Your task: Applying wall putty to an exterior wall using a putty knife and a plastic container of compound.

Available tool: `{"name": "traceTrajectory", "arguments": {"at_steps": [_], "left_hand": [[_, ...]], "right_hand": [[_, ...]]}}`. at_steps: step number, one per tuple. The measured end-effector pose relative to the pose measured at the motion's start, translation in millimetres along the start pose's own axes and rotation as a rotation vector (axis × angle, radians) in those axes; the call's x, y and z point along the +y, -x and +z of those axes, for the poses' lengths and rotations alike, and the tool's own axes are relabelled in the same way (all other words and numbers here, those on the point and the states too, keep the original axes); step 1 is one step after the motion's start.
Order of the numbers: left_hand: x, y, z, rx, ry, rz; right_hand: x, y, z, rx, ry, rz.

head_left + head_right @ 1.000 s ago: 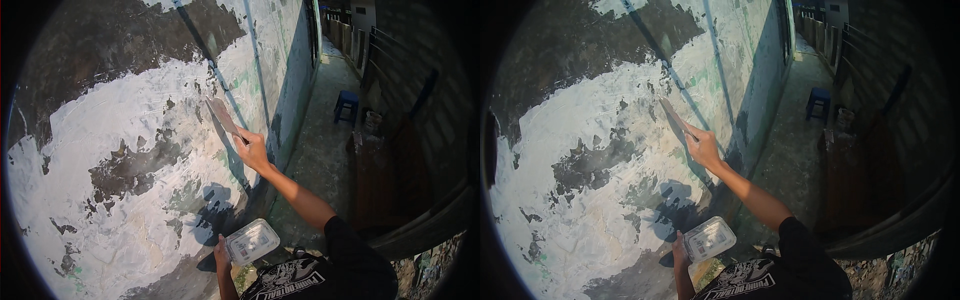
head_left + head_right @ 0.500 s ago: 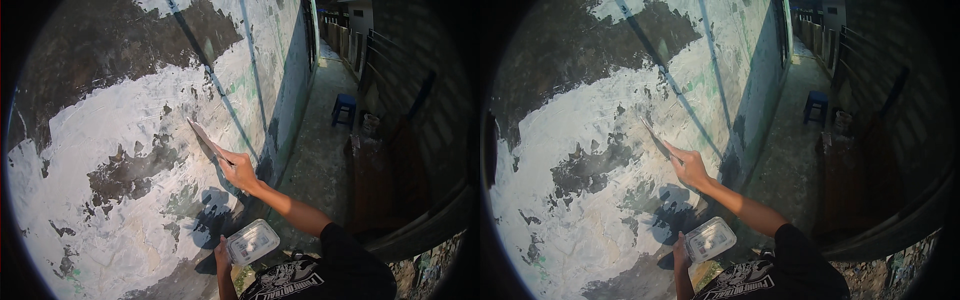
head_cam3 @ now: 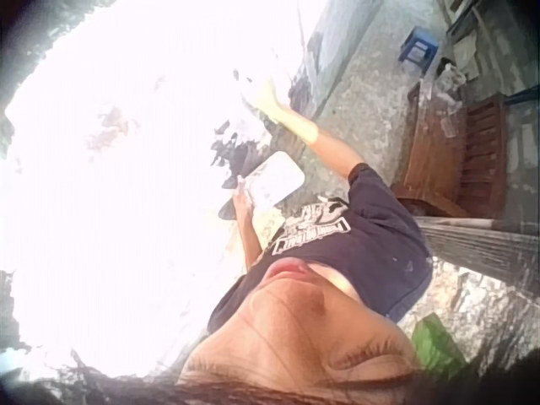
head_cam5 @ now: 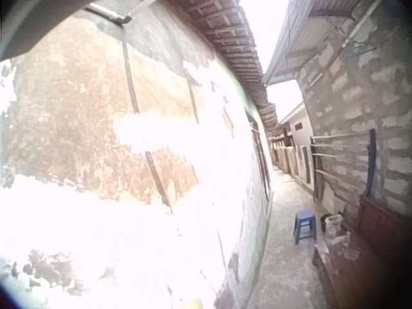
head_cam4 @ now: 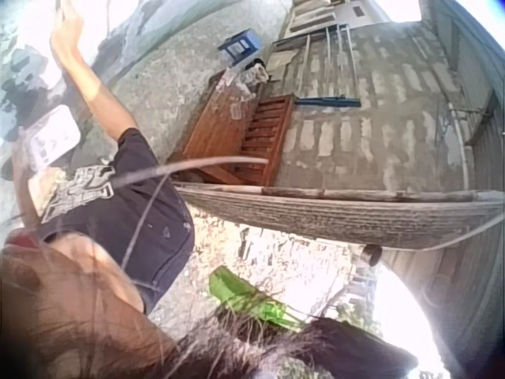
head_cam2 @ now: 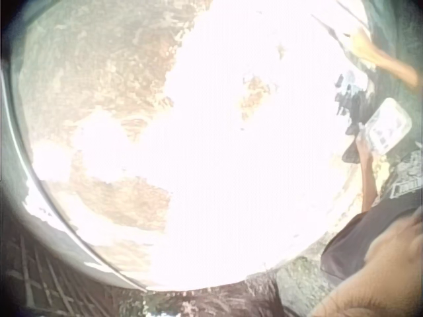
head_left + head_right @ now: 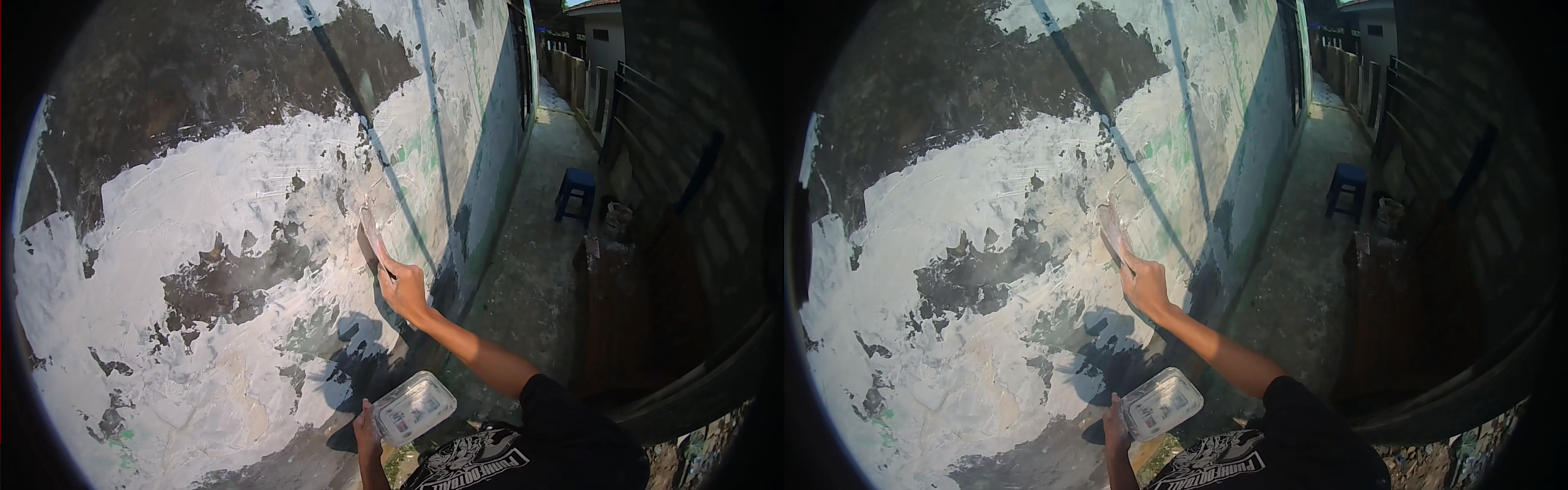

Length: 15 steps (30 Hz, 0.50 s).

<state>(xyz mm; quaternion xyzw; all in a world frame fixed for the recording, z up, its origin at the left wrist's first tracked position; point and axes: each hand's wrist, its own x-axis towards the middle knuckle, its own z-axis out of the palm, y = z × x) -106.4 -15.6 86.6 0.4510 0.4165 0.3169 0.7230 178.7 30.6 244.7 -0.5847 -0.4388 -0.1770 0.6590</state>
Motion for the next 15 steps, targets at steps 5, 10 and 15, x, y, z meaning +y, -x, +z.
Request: {"name": "traceTrajectory", "arguments": {"at_steps": [5, 10, 15], "left_hand": [[-9.6, -19.3, -9.9, -0.067, -0.004, -0.018], [5.3, -3.3, 12.4, -0.020, -0.010, 0.008], [4.2, 7.5, 3.6, 0.035, -0.028, -0.027]], "right_hand": [[-15.1, -11.2, -34.7, -0.079, -0.208, 0.191], [-2.4, -83.8, -25.8, 0.142, 0.031, 0.030], [-31.3, -70.7, 8.8, -0.037, 0.171, -0.005]]}}
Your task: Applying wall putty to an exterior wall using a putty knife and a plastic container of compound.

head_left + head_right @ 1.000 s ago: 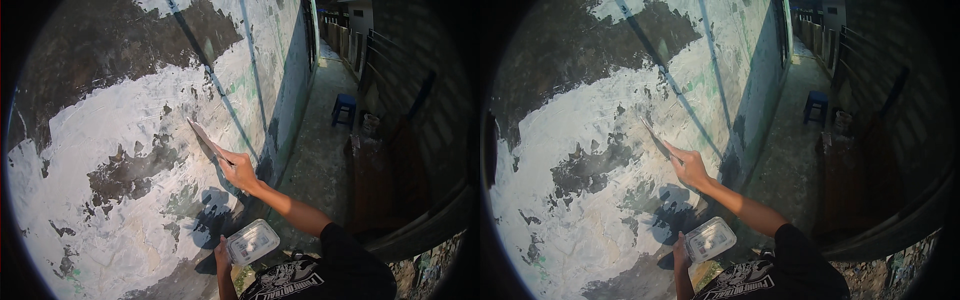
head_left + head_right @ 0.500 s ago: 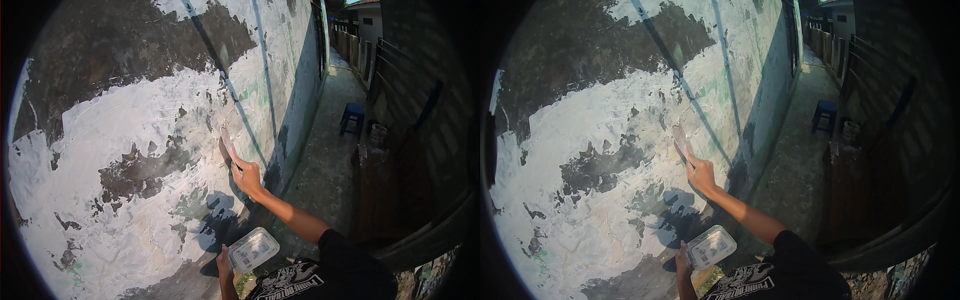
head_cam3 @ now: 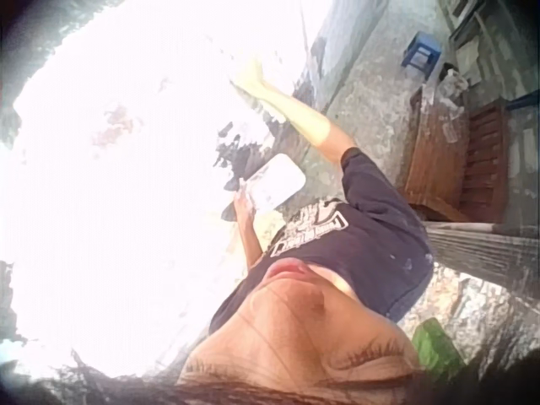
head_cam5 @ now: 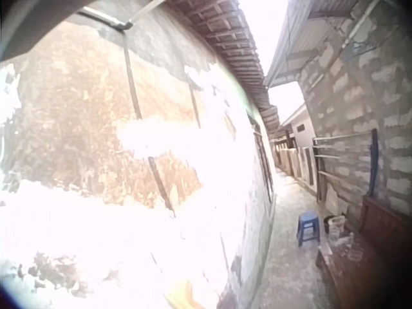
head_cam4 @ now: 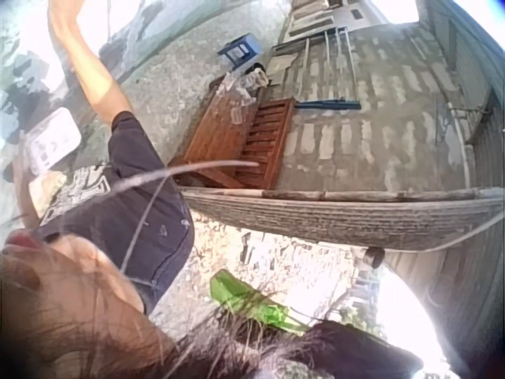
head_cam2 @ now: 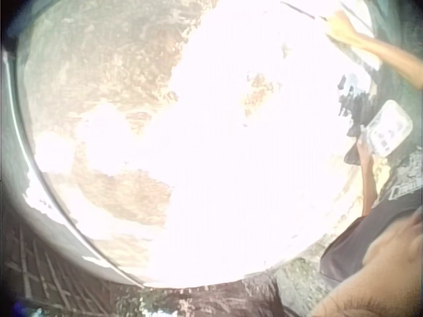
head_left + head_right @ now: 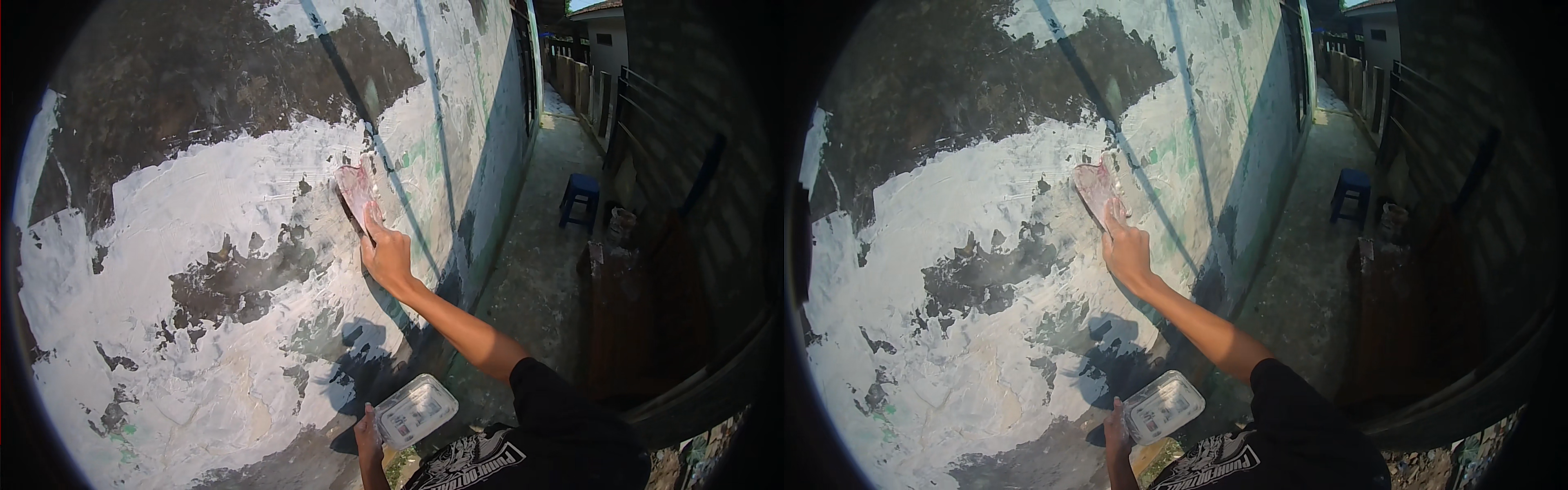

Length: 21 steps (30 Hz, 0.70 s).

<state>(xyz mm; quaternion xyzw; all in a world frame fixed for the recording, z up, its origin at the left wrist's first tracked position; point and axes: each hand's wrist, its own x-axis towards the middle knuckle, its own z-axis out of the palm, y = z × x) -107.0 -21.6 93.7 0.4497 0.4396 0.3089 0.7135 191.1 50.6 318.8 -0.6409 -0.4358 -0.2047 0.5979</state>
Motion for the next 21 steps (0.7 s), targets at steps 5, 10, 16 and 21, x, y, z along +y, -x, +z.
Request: {"name": "traceTrajectory", "arguments": {"at_steps": [5, 10, 16, 21], "left_hand": [[-6.8, -10.3, -11.5, -0.082, 0.035, -0.015], [12.9, -6.0, 4.3, -0.138, -0.004, 0.023], [-1.2, -2.3, -0.1, -0.143, 0.044, -0.004], [-0.1, -6.9, -4.7, -0.154, 0.012, -0.024]], "right_hand": [[-18.4, 38.8, -21.0, -0.060, -0.268, -0.245], [-2.0, -13.2, -38.9, 0.094, -0.237, -0.010], [5.5, -33.2, 1.0, 0.194, 0.044, -0.147], [-43.8, 14.1, -17.9, -0.093, -0.138, -0.160]]}}
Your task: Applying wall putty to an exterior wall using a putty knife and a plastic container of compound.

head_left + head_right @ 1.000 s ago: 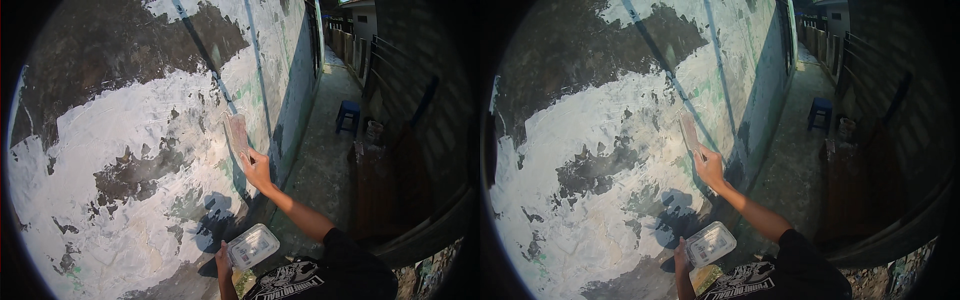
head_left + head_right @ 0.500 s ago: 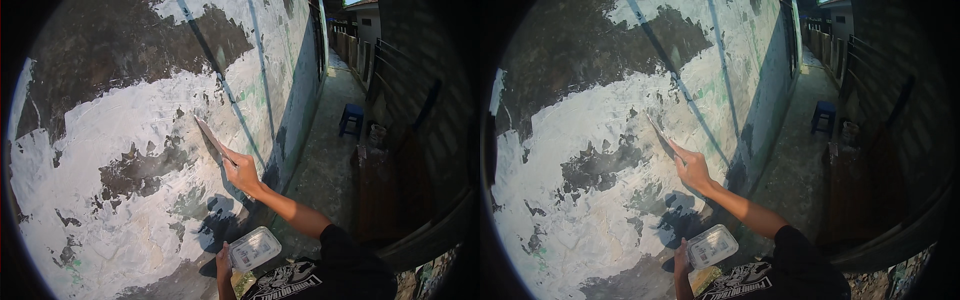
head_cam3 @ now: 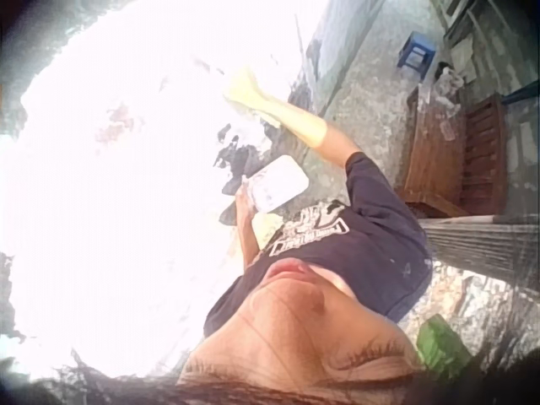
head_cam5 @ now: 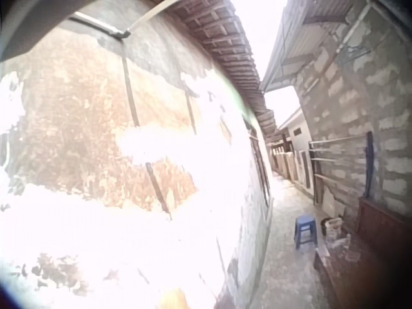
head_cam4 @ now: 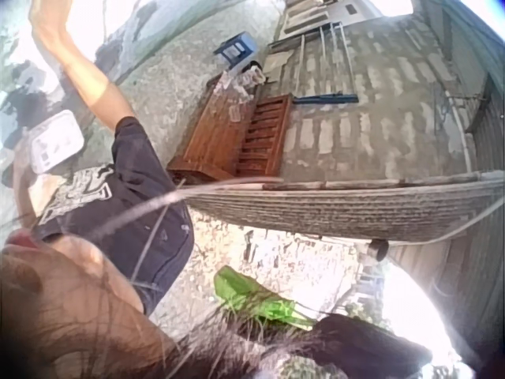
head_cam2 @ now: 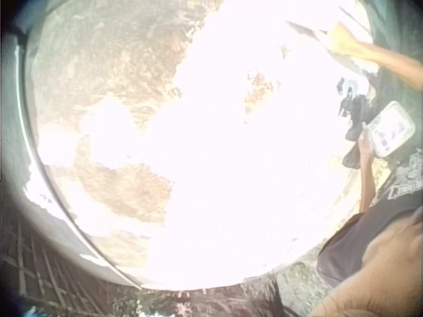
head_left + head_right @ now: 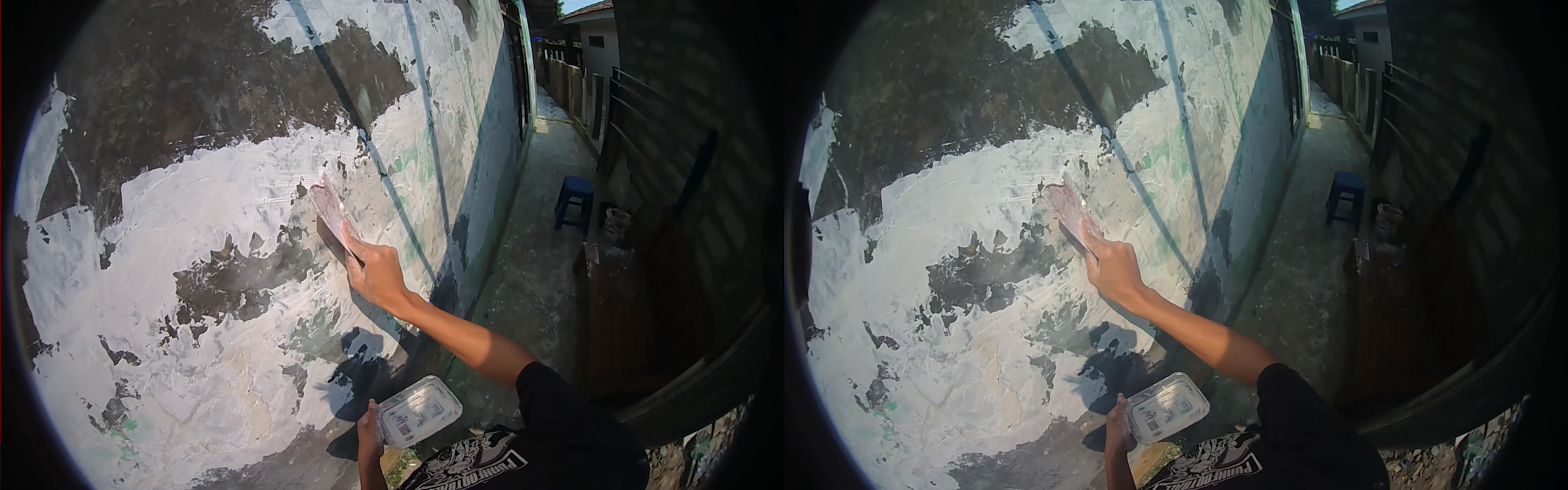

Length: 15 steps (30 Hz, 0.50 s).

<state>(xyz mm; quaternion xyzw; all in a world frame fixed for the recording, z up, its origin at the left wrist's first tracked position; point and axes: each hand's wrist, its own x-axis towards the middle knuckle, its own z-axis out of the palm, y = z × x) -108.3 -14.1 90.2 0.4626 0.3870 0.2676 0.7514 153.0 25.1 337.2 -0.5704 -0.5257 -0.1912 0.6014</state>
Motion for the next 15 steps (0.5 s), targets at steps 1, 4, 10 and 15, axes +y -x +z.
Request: {"name": "traceTrajectory", "arguments": {"at_steps": [1, 4, 10, 15], "left_hand": [[4.1, -1.3, 0.8, -0.021, -0.016, 0.002], [16.7, 3.7, 6.3, -0.034, -0.046, 0.060], [18.7, 12.6, 0.4, -0.005, -0.045, 0.095], [2.3, 8.7, -17.1, 0.019, 0.019, 0.058]], "right_hand": [[-2.5, -1.0, -4.8, 0.003, 0.004, 0.005], [3.9, -20.8, -25.1, 0.210, -0.142, -0.037], [34.4, -73.2, -16.3, 0.076, 0.264, 0.236], [-1.4, -7.7, 8.6, 0.001, 0.152, -0.019]]}}
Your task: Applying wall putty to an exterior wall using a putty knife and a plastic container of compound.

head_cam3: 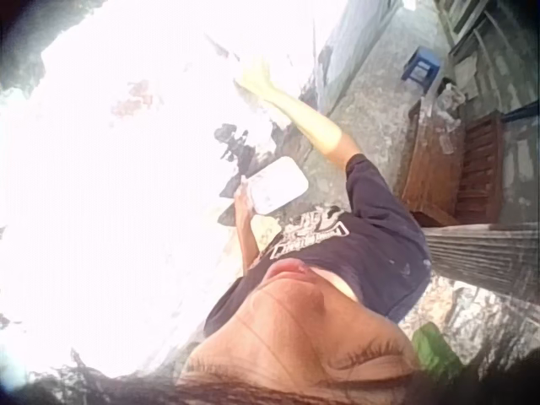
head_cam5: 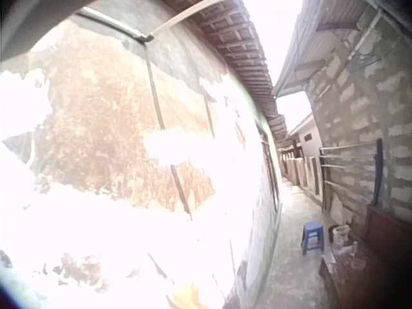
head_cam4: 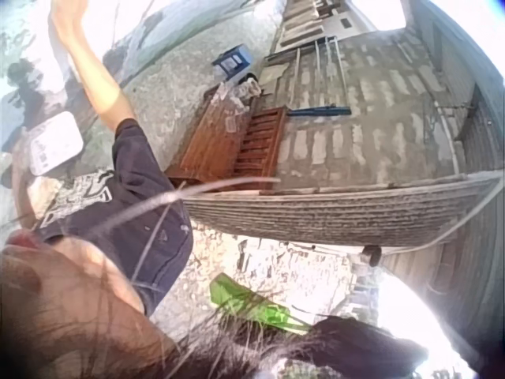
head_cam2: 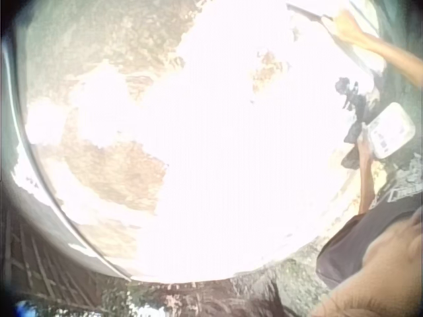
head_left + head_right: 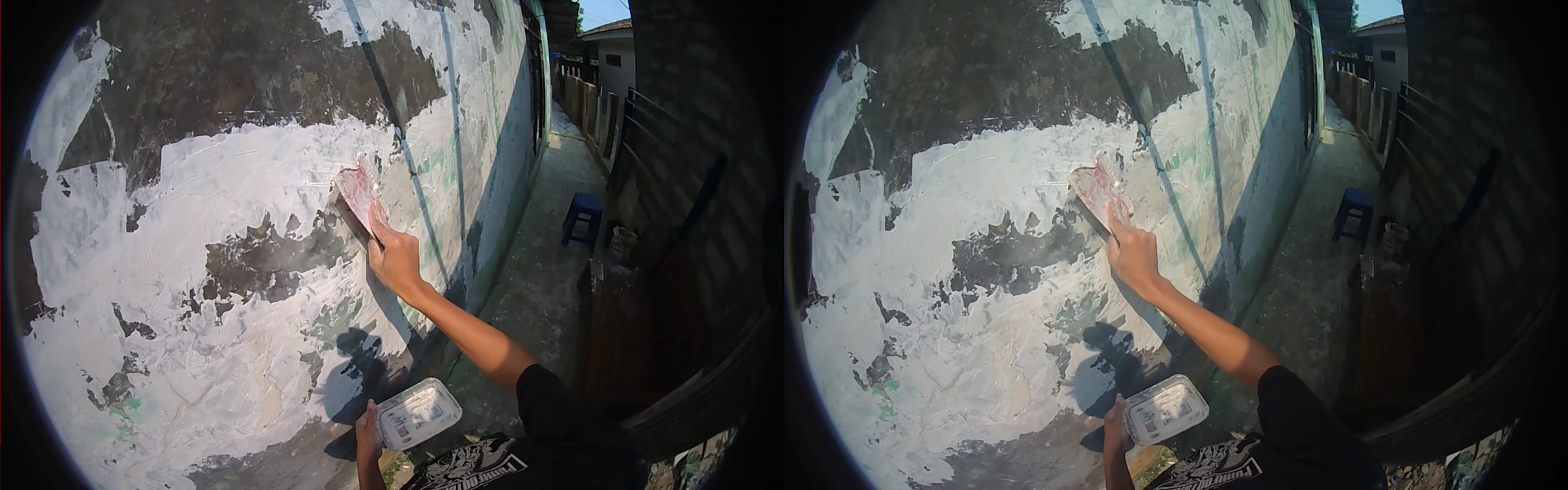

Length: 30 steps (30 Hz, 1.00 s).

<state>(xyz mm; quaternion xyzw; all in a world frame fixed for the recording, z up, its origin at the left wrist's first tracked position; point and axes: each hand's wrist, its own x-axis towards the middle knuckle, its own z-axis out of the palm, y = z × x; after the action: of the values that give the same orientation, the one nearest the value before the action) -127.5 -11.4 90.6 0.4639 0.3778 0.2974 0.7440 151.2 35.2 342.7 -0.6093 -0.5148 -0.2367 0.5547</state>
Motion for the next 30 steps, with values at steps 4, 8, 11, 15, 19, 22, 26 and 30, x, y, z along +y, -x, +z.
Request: {"name": "traceTrajectory", "arguments": {"at_steps": [4, 8, 11, 15, 19, 22, 26, 30], "left_hand": [[14.8, 7.7, -1.4, -0.010, 0.010, -0.019], [34.7, 2.2, -4.6, -0.026, 0.049, 0.024], [57.8, 5.3, -5.1, -0.039, 0.030, 0.051], [81.3, 13.8, -7.5, -0.040, -0.005, 0.079], [82.9, 18.8, -16.0, -0.052, 0.027, 0.154], [84.0, 25.1, -27.1, -0.063, -0.050, 0.161], [85.6, 35.8, -36.5, -0.027, -0.088, 0.184], [90.8, 41.3, -49.1, 0.040, -0.081, 0.222]], "right_hand": [[-34.3, 41.9, -42.1, -0.227, -0.376, 0.156], [-32.6, 63.1, -88.3, -0.415, -0.837, 0.412], [-29.8, 81.7, -106.0, -0.666, -0.700, 0.439], [-37.7, 99.0, -105.4, -1.021, -0.360, 0.089], [-53.2, 128.5, -84.4, -1.018, -0.337, -0.032], [-61.1, 143.6, -70.7, -1.083, -0.254, -0.113], [-68.8, 153.3, -60.2, -1.104, -0.285, -0.158], [-73.6, 165.6, -53.3, -1.223, -0.244, -0.172]]}}
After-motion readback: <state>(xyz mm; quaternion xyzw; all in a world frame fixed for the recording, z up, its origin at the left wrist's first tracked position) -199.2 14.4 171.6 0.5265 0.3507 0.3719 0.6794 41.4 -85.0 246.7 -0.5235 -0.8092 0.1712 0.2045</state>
